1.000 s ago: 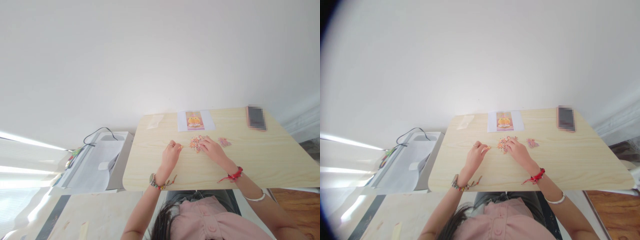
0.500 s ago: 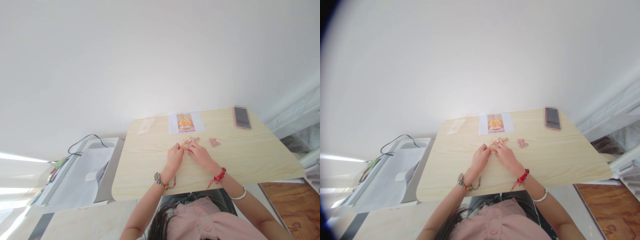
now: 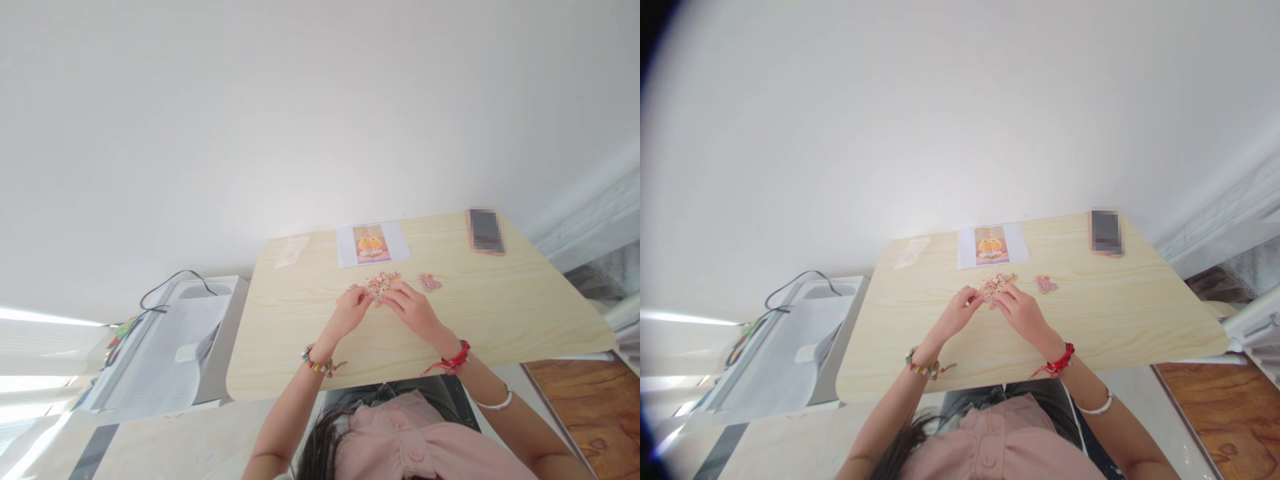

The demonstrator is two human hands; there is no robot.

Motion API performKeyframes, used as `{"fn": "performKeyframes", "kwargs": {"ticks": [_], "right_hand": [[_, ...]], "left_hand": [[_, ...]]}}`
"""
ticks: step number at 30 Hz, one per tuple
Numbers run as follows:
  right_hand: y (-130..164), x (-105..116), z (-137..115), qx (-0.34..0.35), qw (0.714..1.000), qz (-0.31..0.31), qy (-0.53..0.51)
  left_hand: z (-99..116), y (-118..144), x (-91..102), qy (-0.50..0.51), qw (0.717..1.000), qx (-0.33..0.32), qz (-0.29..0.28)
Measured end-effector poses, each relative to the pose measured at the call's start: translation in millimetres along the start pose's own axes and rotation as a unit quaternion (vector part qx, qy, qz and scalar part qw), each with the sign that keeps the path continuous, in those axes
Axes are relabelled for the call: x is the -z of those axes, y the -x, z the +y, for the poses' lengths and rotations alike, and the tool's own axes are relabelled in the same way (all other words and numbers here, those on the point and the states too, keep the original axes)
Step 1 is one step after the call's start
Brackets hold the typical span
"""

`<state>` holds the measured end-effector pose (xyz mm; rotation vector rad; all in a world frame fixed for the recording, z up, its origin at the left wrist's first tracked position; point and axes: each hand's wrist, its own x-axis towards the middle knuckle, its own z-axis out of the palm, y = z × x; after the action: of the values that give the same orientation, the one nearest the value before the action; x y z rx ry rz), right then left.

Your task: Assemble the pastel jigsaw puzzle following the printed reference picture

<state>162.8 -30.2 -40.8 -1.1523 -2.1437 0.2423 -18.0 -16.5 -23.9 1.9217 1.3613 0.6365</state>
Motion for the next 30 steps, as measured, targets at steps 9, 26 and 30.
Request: {"fn": "performKeyframes", "kwargs": {"ticks": [9,26,30], "right_hand": [[24,28,27,-0.015,0.998,0.028,0.058],[47,57,99,-0.179,0.982,-0.03,0.054],[40,52,71,-0.147,0.988,-0.011,0.04]], "left_hand": [[27,-26,-26.4,-0.016,0.997,-0.037,-0.067],[46,-37,-55.7,-0.325,0.944,-0.028,-0.05],[17,-1,-21.9,-0.29,0.957,0.007,0.007]]}}
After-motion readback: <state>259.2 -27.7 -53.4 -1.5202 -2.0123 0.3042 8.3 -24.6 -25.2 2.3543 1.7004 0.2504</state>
